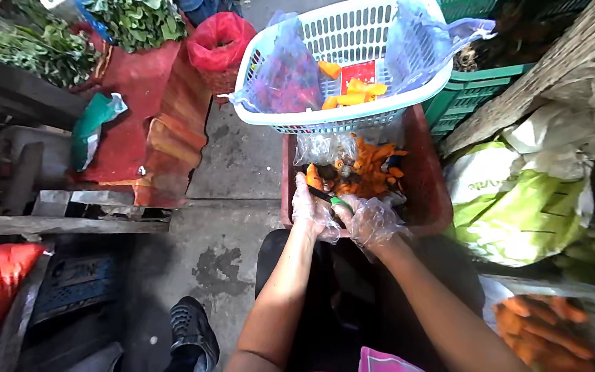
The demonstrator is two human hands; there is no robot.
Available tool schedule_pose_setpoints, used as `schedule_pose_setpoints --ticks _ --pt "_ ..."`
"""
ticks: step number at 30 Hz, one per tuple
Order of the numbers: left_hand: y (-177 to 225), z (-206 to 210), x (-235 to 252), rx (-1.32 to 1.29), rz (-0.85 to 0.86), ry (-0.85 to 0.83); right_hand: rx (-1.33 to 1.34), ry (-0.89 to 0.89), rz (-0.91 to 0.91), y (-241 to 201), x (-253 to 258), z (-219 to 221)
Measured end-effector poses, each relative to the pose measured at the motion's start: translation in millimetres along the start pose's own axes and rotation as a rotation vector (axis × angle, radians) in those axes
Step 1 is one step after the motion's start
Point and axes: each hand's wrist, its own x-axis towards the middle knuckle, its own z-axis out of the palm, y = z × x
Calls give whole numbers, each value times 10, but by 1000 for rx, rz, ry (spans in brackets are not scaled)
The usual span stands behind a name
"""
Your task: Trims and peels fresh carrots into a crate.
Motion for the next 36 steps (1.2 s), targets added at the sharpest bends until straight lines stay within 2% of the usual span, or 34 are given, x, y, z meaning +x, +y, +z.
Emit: schedule_pose_setpoints --ticks 4,9,13,15,17,19,21,24,30,33,36 --pt "-7 -2 -2 -37 -4 -24 -46 -29 22 -28 -2 -4" --pt "-23 -2 -6 -17 77 -41 -63 -4 66 -52 55 58" --pt "-91 -17 -12 0 75 -72 -2 -107 264 -63 223 -53" --pt "-115 -17 -41 30 52 -96 96 -27 312 19 263 -127" --pt "-116 -6 -17 53 17 -79 184 20 248 92 203 -143" --pt "-99 17 17 99 37 -55 211 -28 107 125 125 -108" --pt "-77 4 16 159 61 -39 146 -82 68 58 65 -88" --pt "-116 -6 15 193 95 -23 53 -83 87 26 78 -39" --pt "-162 -23 -54 198 64 -224 42 -124 304 100 337 -171" --pt "-113 23 -41 144 -46 -164 211 24 297 159 268 -192" --pt "-25 6 -40 53 -114 -182 232 30 231 167 206 -125"
